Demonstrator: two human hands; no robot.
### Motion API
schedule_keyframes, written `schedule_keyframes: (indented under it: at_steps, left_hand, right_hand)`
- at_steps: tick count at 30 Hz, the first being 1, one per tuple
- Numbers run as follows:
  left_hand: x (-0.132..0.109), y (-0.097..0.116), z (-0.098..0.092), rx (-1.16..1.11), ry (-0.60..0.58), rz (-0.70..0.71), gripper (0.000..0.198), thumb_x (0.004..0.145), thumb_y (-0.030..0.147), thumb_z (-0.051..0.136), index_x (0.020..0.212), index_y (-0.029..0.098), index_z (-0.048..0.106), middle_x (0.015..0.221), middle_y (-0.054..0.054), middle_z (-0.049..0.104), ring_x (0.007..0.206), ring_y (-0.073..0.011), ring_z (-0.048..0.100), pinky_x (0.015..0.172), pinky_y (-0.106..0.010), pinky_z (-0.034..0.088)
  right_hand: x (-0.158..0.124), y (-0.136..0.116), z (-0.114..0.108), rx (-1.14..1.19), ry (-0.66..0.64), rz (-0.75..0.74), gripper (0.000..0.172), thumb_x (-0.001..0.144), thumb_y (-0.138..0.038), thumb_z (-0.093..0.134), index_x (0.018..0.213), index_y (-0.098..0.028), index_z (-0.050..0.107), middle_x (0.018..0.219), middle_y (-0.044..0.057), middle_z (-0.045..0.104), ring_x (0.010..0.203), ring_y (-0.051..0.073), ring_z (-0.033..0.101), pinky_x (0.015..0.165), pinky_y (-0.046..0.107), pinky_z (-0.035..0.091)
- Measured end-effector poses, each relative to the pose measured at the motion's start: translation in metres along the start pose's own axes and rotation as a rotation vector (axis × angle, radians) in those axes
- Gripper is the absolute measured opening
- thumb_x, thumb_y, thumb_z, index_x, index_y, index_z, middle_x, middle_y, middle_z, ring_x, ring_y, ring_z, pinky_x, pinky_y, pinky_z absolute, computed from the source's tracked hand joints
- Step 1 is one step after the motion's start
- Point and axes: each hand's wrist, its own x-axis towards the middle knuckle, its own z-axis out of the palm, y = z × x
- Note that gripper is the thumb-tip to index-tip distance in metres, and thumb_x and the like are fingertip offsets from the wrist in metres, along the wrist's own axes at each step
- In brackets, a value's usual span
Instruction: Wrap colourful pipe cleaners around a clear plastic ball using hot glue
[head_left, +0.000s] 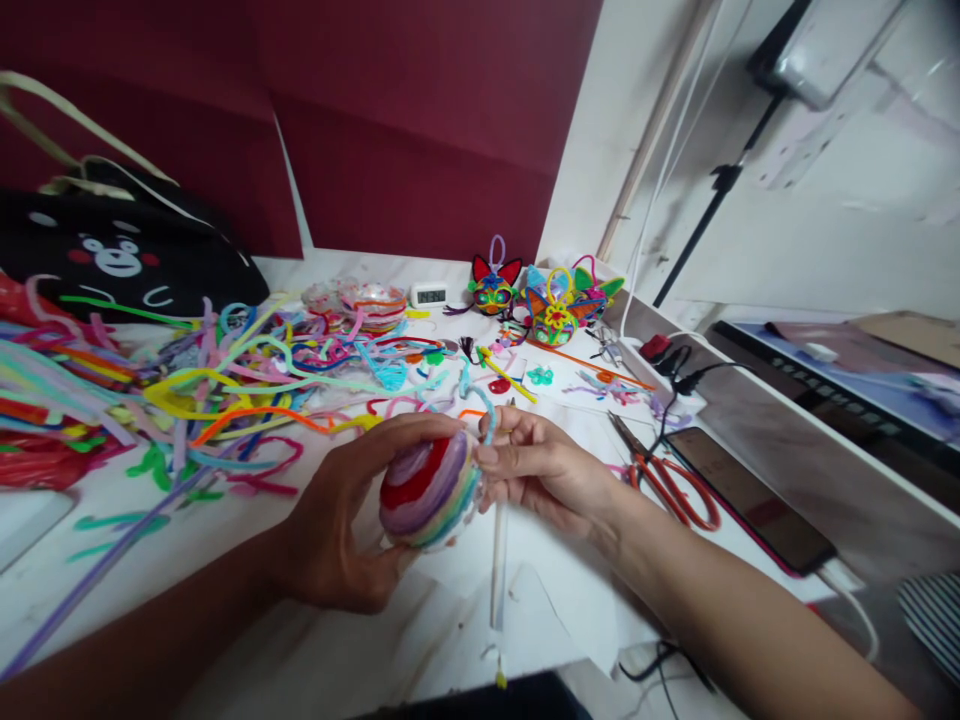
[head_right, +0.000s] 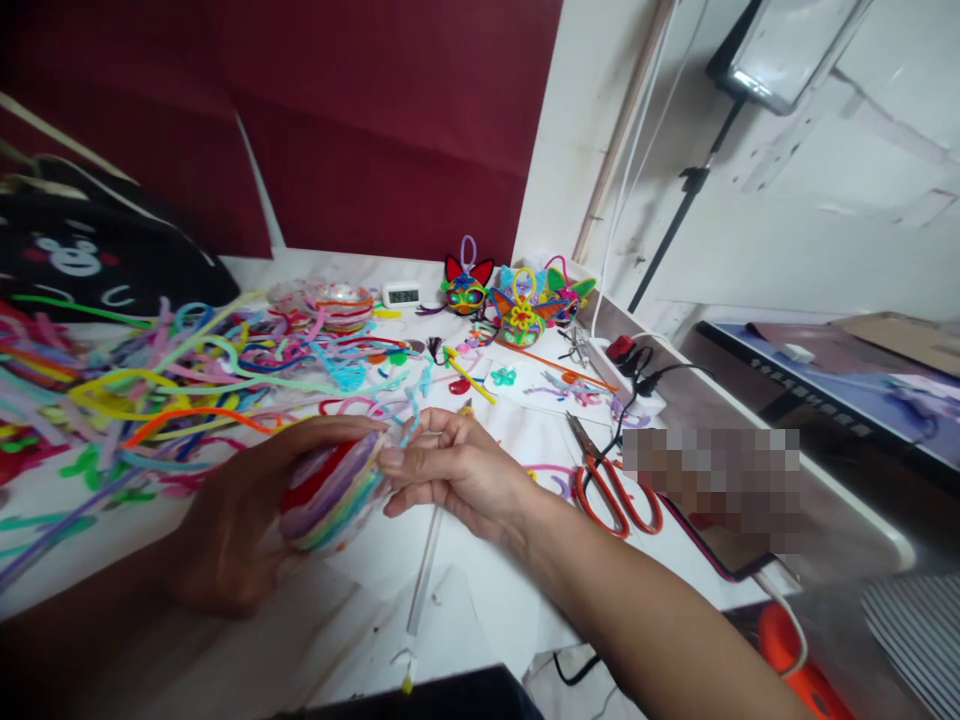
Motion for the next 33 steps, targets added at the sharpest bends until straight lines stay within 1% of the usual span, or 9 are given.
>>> schedule_keyframes:
  at_steps: [5,8,11,15,19,21,26,30,33]
  left_hand:
    - [0.001,0.007,0.001,0.035,0.016,0.019,0.073,0.062,0.030,0.071,0.132,0.034,0.052,0.131,-0.006,0.063,0.116,-0.0358,0.061,0.105,-0.051,0.047]
    - [0.002,0.009,0.003,0.027,0.027,0.050,0.075,0.059,0.023,0.069,0.132,0.032,0.051,0.131,-0.006,0.062,0.119,-0.0345,0.059,0.106,-0.050,0.045]
    - [0.003,0.007,0.005,0.010,0.009,0.091,0.079,0.059,0.019,0.066,0.134,0.032,0.048,0.134,-0.007,0.060,0.122,-0.0326,0.057,0.107,-0.049,0.044]
    - [0.005,0.001,0.004,-0.045,0.008,0.070,0.076,0.062,0.020,0.066,0.135,0.033,0.049,0.137,-0.007,0.059,0.125,-0.0328,0.056,0.110,-0.050,0.043]
    - [0.010,-0.005,0.000,-0.042,-0.080,0.136,0.082,0.067,0.016,0.066,0.144,0.033,0.042,0.145,-0.007,0.053,0.130,-0.0323,0.052,0.111,-0.048,0.041]
    - [0.012,-0.007,-0.001,-0.017,-0.101,0.134,0.080,0.069,0.017,0.066,0.144,0.030,0.042,0.147,-0.009,0.051,0.134,-0.0325,0.048,0.114,-0.049,0.038]
    - [0.009,-0.007,0.002,-0.138,-0.096,-0.008,0.070,0.078,0.028,0.062,0.145,0.028,0.042,0.150,-0.009,0.047,0.141,-0.0325,0.040,0.118,-0.050,0.031]
    - [0.004,-0.005,0.010,-0.194,-0.045,-0.207,0.070,0.082,0.036,0.063,0.147,0.029,0.037,0.150,-0.009,0.045,0.134,-0.0311,0.048,0.110,-0.046,0.042]
    - [0.004,0.000,0.016,-0.087,-0.015,-0.253,0.068,0.081,0.039,0.067,0.141,0.025,0.040,0.143,-0.010,0.051,0.125,-0.0288,0.054,0.105,-0.041,0.045]
  right_hand:
    - [-0.002,0.001,0.001,0.030,-0.049,-0.004,0.032,0.061,-0.015,0.089,0.079,-0.016,0.062,0.061,-0.003,0.072,0.048,0.012,0.069,0.049,0.021,0.061]
    - [-0.003,0.001,0.003,0.031,-0.044,-0.006,0.033,0.061,-0.014,0.089,0.078,-0.016,0.061,0.060,-0.003,0.072,0.047,0.012,0.068,0.048,0.019,0.060]
    - [-0.004,0.002,0.005,0.049,-0.030,-0.029,0.036,0.060,-0.013,0.089,0.078,-0.016,0.059,0.059,-0.004,0.071,0.045,0.011,0.067,0.047,0.019,0.059]
    - [-0.003,0.004,0.005,0.065,0.000,-0.057,0.038,0.059,-0.014,0.090,0.077,-0.017,0.057,0.057,-0.005,0.070,0.045,0.011,0.067,0.047,0.018,0.059]
    - [-0.001,0.005,0.005,0.081,0.040,-0.095,0.037,0.058,-0.013,0.091,0.078,-0.017,0.060,0.054,-0.006,0.068,0.044,0.010,0.065,0.047,0.017,0.058]
    - [0.000,0.005,0.005,0.076,0.067,-0.115,0.037,0.056,-0.015,0.092,0.077,-0.017,0.062,0.054,-0.006,0.068,0.044,0.010,0.065,0.046,0.016,0.057]
    - [0.004,0.007,0.005,0.028,0.146,-0.146,0.039,0.054,-0.020,0.094,0.073,-0.016,0.060,0.055,-0.004,0.069,0.045,0.010,0.065,0.045,0.016,0.056]
    - [0.005,0.011,0.005,-0.007,0.222,-0.173,0.046,0.046,-0.016,0.096,0.067,-0.017,0.054,0.058,-0.002,0.071,0.047,0.010,0.066,0.046,0.016,0.056]
    - [0.004,0.015,0.008,-0.037,0.227,-0.188,0.047,0.045,-0.015,0.096,0.068,-0.017,0.054,0.054,-0.004,0.069,0.046,0.010,0.065,0.046,0.016,0.055]
